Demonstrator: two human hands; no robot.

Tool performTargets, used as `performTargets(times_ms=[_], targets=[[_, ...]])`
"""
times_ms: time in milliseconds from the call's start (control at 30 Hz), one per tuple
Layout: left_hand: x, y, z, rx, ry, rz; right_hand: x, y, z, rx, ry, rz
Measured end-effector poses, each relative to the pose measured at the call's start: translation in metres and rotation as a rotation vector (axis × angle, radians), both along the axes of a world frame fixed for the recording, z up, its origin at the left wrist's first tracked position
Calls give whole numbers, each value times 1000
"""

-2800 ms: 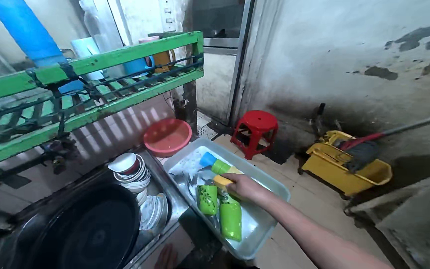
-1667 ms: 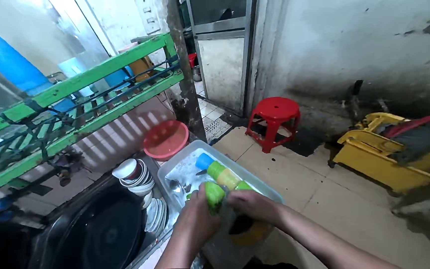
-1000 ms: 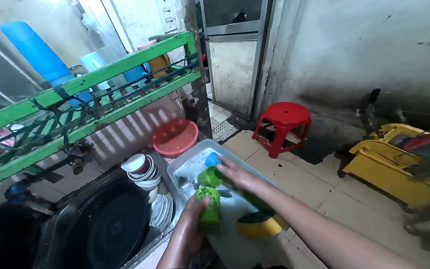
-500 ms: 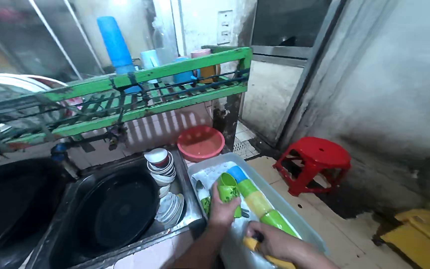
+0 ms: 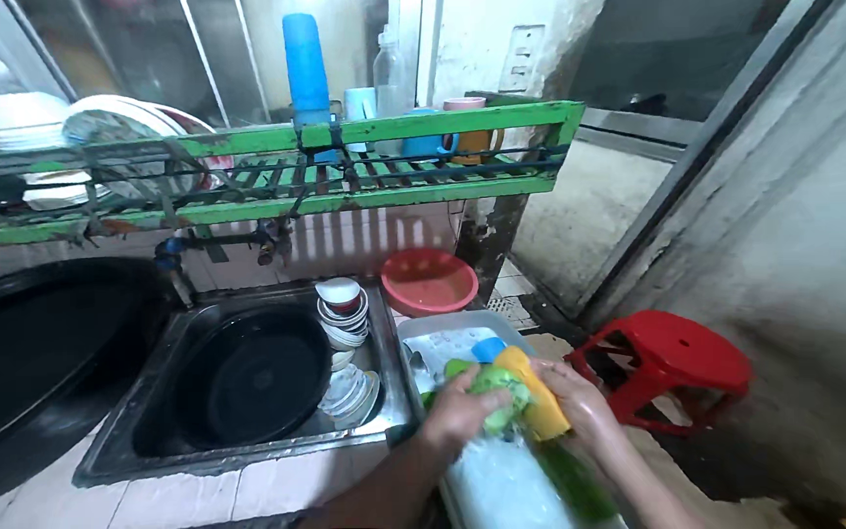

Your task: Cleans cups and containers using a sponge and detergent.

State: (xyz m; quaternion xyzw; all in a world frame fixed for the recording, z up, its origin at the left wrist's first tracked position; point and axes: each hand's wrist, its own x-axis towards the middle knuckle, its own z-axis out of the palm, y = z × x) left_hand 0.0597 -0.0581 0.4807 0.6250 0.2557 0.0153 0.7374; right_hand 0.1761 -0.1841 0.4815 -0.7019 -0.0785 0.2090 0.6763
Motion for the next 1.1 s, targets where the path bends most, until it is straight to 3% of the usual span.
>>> performTargets(times_ms=[67,133,200,267,333,400,467,533,600,667,700,733,767,833,900,933,1000,1033,1100], targets=[[4,24,1,-29,-64,84,-7,3,3,-22,4,25],[9,39,0,-55,-31,114,-23,8,6,-196,-145,95],[16,52,4,-1,72,29,-36,11,7,-316,-289,231],[27,65,19,114,208,-130,-42,7,9,-313,-267,417],[40,75,34,207,280,-253,-37,1,11,-192,-77,513],[51,73,30,184,122,-155,-28,1,9,-12,78,439],[55,49,11,-102,-205,140,-33,9,16,218,211,255],[47,17,2,-339,-335,282,-42,21,14,338,238,164],[39,-2,-3,-396,-280,348,-43,28,-15,47,-106,195],[41,-10,-7,-344,-197,381,-33,24,-44,-473,-636,367],[43,-15,-7,-325,-159,426,-23,23,-66,-628,-854,412],[46,-21,-8,-317,-139,477,-18,24,-82,-648,-978,388],[47,-25,-9,-315,-131,514,-18,24,-82,-627,-937,365],[47,-23,-9,-331,-152,513,-26,23,-49,-393,-526,319],[47,-15,-17,-401,-236,454,-24,27,-42,-117,-99,157],[46,-10,-20,-441,-252,400,-23,30,-46,-72,-60,150],[48,-6,-21,-473,-224,343,-24,32,-59,-262,-421,255],[47,-8,-18,-455,-194,366,-23,32,-65,-428,-686,291],[48,-22,-14,-411,-133,497,-27,28,-68,-684,-997,395]])
